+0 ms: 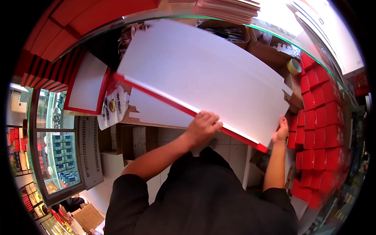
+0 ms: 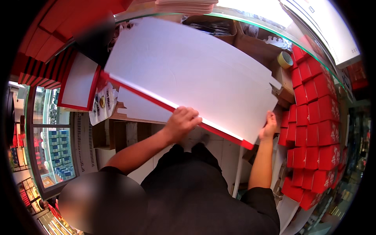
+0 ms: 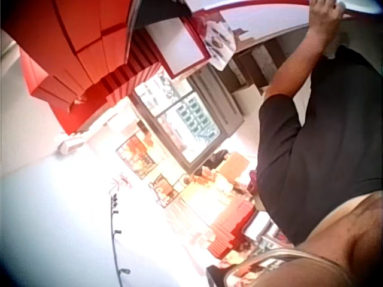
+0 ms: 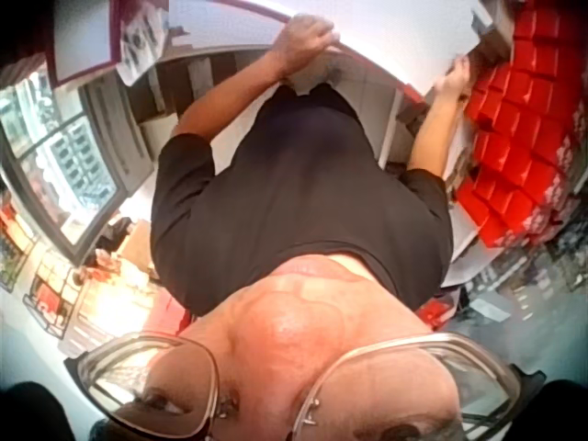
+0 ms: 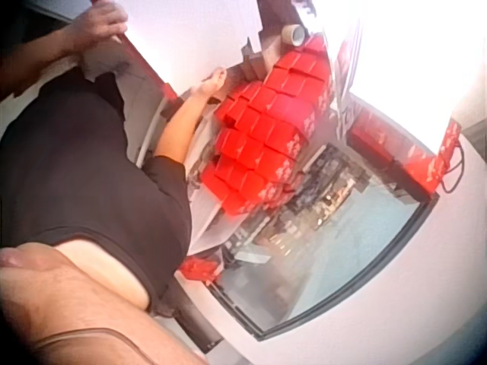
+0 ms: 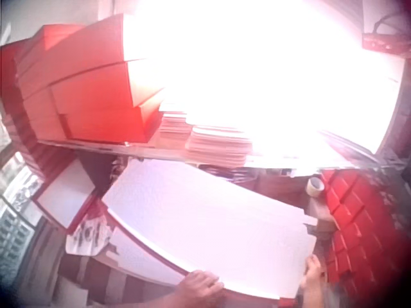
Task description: The person assembles flat white cardboard boxes by folding the flaps and securing them with red adhesive tape. They work on a wooden table, handling each box individually, folding the sides, and applying tape to the seams to form the final rectangular shape.
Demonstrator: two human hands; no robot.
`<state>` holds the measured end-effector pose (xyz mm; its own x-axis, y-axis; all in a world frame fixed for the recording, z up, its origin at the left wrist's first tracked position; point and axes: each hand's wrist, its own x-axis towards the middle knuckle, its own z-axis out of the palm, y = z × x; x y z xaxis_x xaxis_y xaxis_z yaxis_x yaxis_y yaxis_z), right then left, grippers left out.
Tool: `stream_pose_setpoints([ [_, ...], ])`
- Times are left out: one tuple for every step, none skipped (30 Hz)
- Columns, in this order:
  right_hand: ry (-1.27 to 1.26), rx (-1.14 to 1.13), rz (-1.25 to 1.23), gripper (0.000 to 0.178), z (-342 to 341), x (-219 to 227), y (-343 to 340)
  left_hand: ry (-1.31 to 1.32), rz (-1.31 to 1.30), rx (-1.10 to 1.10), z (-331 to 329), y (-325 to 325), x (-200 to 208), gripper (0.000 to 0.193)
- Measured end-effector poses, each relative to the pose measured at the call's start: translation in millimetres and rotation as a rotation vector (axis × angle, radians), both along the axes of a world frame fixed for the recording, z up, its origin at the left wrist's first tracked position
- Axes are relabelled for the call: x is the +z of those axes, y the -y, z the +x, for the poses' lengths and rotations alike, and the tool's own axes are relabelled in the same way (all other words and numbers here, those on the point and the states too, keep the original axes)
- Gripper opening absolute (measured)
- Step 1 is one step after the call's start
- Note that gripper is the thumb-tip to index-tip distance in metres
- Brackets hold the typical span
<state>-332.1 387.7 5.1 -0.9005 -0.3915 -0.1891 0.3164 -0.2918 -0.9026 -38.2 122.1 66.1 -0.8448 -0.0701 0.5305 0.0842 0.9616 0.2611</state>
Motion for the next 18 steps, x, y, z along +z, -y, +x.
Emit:
stream_pose_setpoints([
  [0.060,-0.050,-0.026,0.011,17,-15,9,-0.010,-0.003,0.007,6,13,-2,0.018],
  [0.115,-0.012,-0.025,0.011,37,-22,22,-0.002,-0.015,0.050,15,30,-9,0.020],
  [0.172,0.022,-0.024,0.012,58,-28,34,0.031,-0.065,0.106,24,51,-11,0.019],
  [0.192,0.112,0.074,0.014,72,-41,40,-0.005,-0.053,0.175,29,69,-11,0.021],
  [0.216,0.200,0.172,0.016,86,-52,47,0.005,-0.153,0.316,34,83,-10,0.026],
  [0.295,0.239,0.229,0.019,107,-47,64,-0.008,-0.191,0.414,41,90,-4,0.031],
  [0.370,0.275,0.291,0.021,127,-41,82,-0.008,-0.135,0.364,42,84,-3,0.031],
  [0.398,0.326,0.275,0.023,141,-43,94,-0.005,-0.076,0.316,45,72,-1,0.031],
  [0.425,0.383,0.263,0.025,152,-46,103,-0.003,-0.013,0.276,47,58,-4,0.031],
  [0.431,0.401,0.276,0.025,163,-41,112,0.032,0.153,0.150,45,37,-17,0.031],
  [0.436,0.419,0.290,0.026,170,-36,120,0.055,0.169,0.108,41,8,-23,0.028],
  [0.447,0.434,0.307,0.025,173,-36,124,0.099,0.188,0.116,36,-21,-28,0.030],
  [0.459,0.452,0.327,0.024,174,-37,124,0.211,0.181,0.114,30,-41,-42,0.040],
  [0.450,0.486,0.317,0.022,173,-42,124,0.288,0.188,0.206,26,-53,-58,0.045],
  [0.451,0.506,0.310,0.023,171,-47,122,0.365,0.195,0.300,20,-62,-73,0.050],
  [0.455,0.525,0.307,0.023,168,-47,121,0.396,0.173,0.372,15,-66,-80,0.047],
  [0.458,0.552,0.299,0.024,167,-43,122,0.429,0.147,0.451,15,-65,-86,0.045],
  [0.455,0.586,0.353,0.024,164,-37,121,0.393,0.136,0.498,16,-67,-92,0.042],
])
